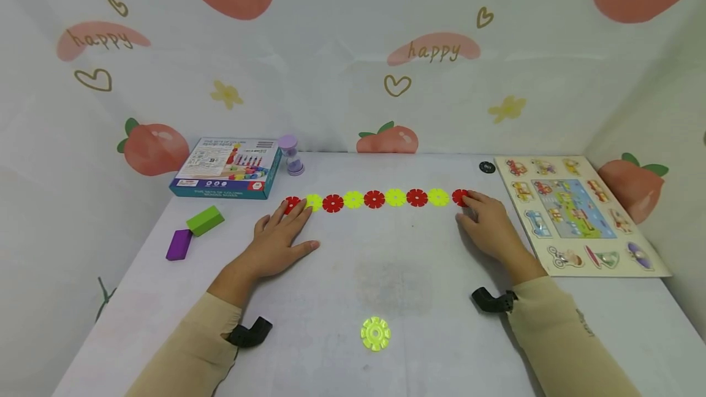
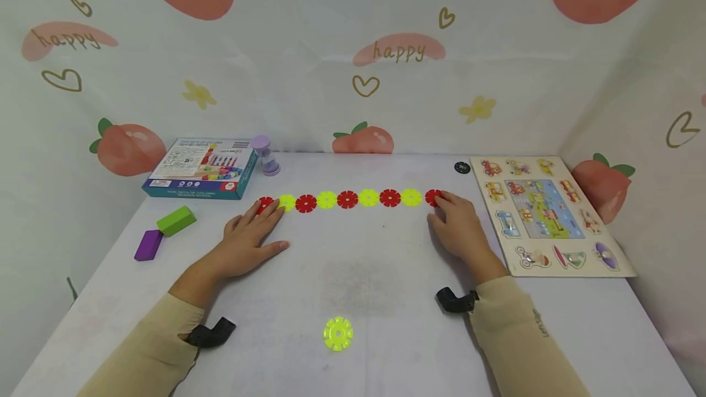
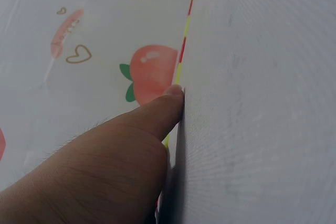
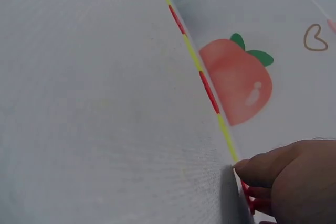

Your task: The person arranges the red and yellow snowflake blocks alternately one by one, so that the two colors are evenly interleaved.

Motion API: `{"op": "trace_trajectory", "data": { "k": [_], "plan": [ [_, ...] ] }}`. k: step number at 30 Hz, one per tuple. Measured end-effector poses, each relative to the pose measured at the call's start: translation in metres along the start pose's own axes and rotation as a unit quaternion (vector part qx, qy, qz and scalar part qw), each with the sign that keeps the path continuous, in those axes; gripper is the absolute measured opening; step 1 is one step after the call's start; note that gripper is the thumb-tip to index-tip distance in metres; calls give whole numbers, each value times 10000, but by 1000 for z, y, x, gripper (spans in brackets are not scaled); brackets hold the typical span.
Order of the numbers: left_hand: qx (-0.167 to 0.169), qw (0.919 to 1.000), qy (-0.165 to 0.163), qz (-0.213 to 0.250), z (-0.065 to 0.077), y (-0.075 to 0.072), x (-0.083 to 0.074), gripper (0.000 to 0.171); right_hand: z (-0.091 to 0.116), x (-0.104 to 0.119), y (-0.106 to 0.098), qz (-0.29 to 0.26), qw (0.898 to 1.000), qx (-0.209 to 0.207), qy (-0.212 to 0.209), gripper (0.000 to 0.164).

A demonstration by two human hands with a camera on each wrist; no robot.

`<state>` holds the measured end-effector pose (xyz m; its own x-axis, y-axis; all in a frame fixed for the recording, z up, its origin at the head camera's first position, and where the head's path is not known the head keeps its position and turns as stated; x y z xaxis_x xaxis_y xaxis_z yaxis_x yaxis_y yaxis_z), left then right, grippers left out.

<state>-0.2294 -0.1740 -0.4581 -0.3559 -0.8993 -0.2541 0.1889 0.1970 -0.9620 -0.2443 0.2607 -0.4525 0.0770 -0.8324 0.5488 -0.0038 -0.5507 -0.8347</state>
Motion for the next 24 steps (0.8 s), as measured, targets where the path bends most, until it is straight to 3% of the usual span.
{"op": "trace_trajectory", "data": {
  "k": [3, 11, 24],
  "plan": [
    [-4, 10000, 13, 7, 0, -1, -1, 87, 2, 2, 2, 242, 9992, 295, -122, 59],
    [-6, 10000, -1, 11, 1, -2, -2, 87, 3, 5, 5, 549, 9966, 600, -126, 69],
    [-15, 10000, -12, -42, 0, 0, 0, 88, 5, 9, 7, 709, 9962, 491, -95, 73]
  ]
}}
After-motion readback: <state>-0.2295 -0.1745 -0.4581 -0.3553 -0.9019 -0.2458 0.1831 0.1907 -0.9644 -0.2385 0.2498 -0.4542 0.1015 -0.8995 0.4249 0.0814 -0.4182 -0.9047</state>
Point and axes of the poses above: each hand's wrist, its own z-axis away from the middle knuckle, its own y-axis out of the palm, x = y × z, the point moved 4 cm from there along -z, towards the middle knuckle, and after that the axes turned 2 degrees about -z, right-handed, at the moved point
